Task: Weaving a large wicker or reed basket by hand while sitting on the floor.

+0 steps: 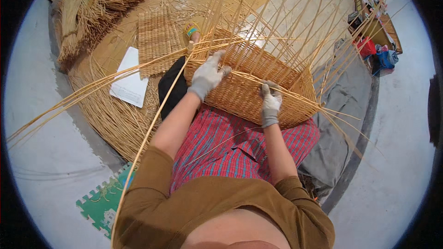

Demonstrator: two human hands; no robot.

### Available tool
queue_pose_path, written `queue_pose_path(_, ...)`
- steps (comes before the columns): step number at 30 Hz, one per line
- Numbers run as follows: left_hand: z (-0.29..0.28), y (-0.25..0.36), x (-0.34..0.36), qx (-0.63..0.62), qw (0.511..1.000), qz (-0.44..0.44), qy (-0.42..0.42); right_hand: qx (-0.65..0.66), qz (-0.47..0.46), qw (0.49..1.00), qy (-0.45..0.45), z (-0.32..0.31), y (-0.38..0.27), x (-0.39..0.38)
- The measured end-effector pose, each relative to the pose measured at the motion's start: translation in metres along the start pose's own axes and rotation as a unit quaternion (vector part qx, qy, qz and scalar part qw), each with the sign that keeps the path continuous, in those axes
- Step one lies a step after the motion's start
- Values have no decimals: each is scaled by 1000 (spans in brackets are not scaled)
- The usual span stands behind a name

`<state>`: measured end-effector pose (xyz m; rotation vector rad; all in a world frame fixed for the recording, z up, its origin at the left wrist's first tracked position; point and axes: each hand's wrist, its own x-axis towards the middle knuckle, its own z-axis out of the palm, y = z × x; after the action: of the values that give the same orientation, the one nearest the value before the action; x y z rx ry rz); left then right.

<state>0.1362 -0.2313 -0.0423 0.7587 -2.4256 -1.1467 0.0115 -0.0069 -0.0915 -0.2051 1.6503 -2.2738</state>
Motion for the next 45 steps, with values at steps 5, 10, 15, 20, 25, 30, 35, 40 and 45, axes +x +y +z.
queue_pose_path(5,20,-27,15,72,995,-45,-53,-233,-244,932,-136,120,-70,48)
queue_pose_path(10,13,-19,19,-71,977,-156,-131,-317,-292,890,-147,155,-82,72)
queue_pose_path(15,10,-7,20,-312,924,-158,-156,-91,-82,989,-85,35,-25,-2)
queue_pose_path(20,19,5,31,-241,931,-249,-118,-169,-34,967,-188,56,-52,-39)
queue_pose_path(25,40,37,9,-453,851,-201,175,-93,-7,996,11,-39,-45,15)
queue_pose_path(30,58,59,6,-12,995,-4,-104,-67,-12,995,67,-45,-44,-3)
queue_pose_path(35,104,41,0,53,994,66,64,-424,-507,742,-111,90,-121,66)
queue_pose_path(40,83,62,0,-57,991,-98,-68,-57,-320,939,-108,-27,-84,53)
queue_pose_path(45,98,106,-26,-124,967,63,212,-158,-29,986,42,-123,-90,-27)
